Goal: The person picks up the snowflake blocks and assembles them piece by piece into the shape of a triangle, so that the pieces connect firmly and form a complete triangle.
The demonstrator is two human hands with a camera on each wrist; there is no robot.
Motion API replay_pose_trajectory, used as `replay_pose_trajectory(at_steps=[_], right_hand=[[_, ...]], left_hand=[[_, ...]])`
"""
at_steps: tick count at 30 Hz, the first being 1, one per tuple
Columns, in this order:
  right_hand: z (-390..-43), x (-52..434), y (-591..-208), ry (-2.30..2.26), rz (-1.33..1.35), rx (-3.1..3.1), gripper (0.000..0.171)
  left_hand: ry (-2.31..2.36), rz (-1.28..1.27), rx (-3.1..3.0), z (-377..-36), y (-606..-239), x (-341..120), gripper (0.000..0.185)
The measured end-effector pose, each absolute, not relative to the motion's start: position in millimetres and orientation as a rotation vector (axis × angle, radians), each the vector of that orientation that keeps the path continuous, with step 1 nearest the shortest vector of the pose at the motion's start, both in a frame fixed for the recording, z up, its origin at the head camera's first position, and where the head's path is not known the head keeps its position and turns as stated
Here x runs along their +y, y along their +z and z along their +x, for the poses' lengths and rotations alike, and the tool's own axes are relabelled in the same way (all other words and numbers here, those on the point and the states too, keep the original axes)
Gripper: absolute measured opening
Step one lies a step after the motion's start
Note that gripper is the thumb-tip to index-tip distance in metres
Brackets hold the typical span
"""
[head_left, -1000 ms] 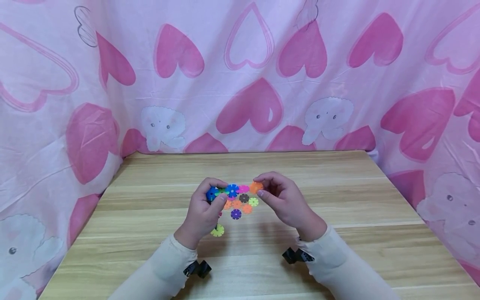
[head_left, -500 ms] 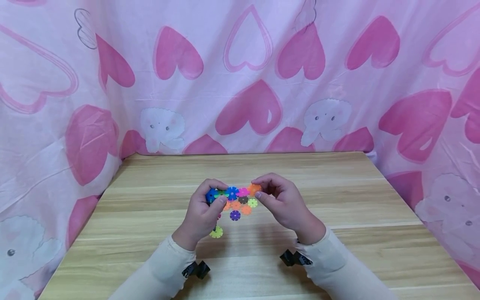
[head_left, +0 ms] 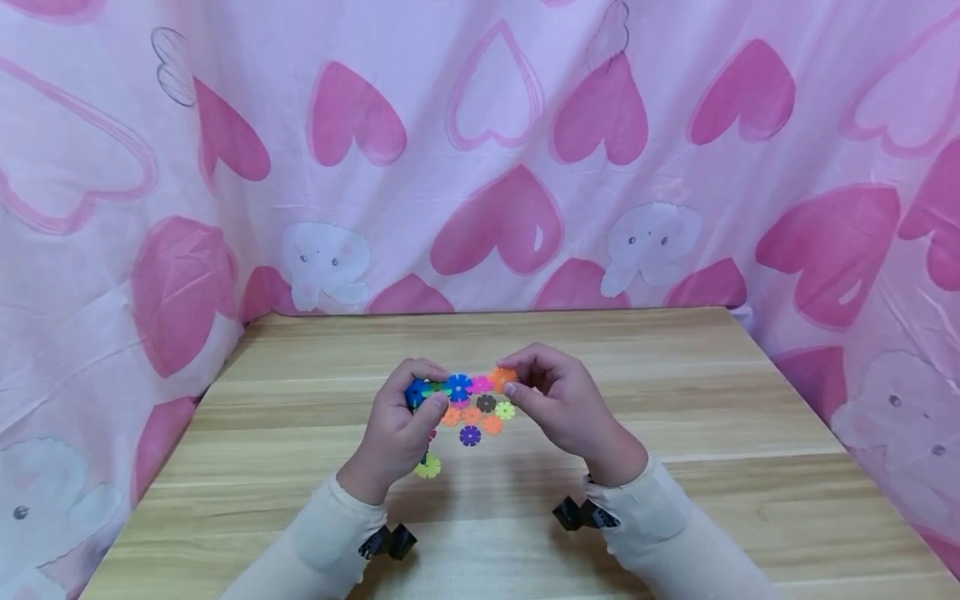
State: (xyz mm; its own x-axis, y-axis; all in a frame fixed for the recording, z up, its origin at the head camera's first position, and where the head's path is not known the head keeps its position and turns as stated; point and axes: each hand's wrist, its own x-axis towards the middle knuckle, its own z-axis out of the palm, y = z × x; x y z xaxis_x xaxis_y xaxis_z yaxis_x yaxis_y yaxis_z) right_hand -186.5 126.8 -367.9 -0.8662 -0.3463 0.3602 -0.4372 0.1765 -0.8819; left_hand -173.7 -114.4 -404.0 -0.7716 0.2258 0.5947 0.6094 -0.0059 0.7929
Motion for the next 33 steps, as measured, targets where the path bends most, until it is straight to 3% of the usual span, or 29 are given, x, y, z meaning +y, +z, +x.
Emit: replay_pose_trajectory(at_steps=[13, 20, 27, 33], right_hand=[[-190, 125, -376, 1.808, 0.809, -2.327, 0.025], [-199, 130, -380, 1.841, 0.803, -2.341, 0.046], [-222, 134, -402, 1.677, 0.502, -2.663, 0.036], [-234, 136, -423, 1.475, 0.286, -3.051, 0.037]], left_hand=[[-1.827, -0.828, -2.041, -174, -405, -114, 0.021], [-1.848, -0.750, -2.040, -175, -408, -116, 0.021], [-1.858, -0.719, -2.030, -174, -408, -117, 0.021], [-1.878, -0.745, -2.012, -175, -408, -116, 0.021]])
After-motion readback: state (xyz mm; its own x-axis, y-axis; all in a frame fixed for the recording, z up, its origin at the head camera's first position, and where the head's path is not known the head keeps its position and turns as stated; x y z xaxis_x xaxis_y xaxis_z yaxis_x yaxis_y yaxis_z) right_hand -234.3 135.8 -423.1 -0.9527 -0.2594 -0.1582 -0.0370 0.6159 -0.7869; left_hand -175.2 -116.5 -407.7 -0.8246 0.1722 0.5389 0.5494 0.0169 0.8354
